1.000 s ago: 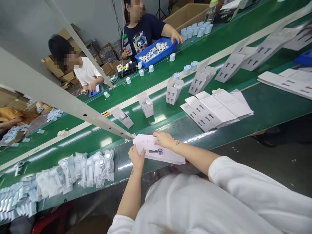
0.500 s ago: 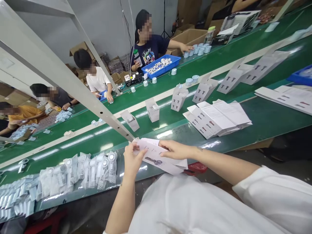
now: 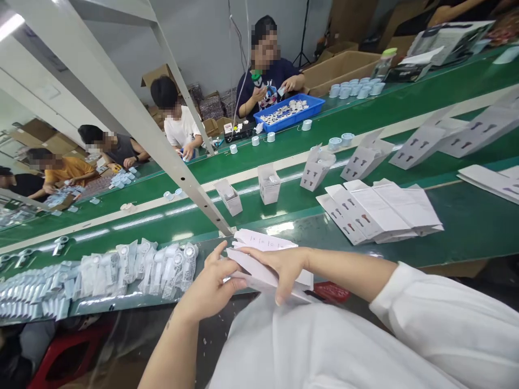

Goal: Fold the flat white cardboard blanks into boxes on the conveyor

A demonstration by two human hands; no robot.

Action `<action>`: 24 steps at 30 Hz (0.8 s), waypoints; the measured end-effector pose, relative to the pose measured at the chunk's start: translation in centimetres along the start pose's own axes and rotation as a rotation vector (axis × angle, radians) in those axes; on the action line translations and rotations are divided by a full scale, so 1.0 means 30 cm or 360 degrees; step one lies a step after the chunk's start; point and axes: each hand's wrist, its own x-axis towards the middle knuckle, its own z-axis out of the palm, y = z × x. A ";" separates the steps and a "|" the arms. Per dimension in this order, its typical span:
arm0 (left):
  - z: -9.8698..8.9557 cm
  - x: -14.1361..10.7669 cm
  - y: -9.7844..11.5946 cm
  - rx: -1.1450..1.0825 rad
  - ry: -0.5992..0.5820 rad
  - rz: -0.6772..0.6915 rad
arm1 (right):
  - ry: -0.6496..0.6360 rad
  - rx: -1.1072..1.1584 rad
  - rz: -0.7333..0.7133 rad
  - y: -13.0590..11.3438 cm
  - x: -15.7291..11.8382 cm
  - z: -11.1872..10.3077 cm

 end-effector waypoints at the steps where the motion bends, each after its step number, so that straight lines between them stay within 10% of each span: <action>1: -0.021 -0.003 -0.002 -0.0116 0.0043 0.0084 | 0.0031 0.0032 -0.0041 -0.002 0.004 -0.013; 5: -0.030 0.034 -0.084 -0.0822 0.0618 0.0325 | 0.0056 0.0082 -0.0119 -0.010 0.019 -0.083; 11: 0.160 0.144 -0.176 -0.1283 0.0386 0.0046 | -0.0174 -0.0033 -0.0203 -0.032 0.044 -0.122; 18: 0.225 0.160 -0.129 -0.1585 0.1355 -0.0169 | 0.0724 -0.1085 -0.0503 -0.171 -0.006 0.019; 24: 0.212 0.149 -0.089 -0.1494 0.1048 0.0080 | 0.0954 -0.1079 -0.0708 -0.126 0.053 0.011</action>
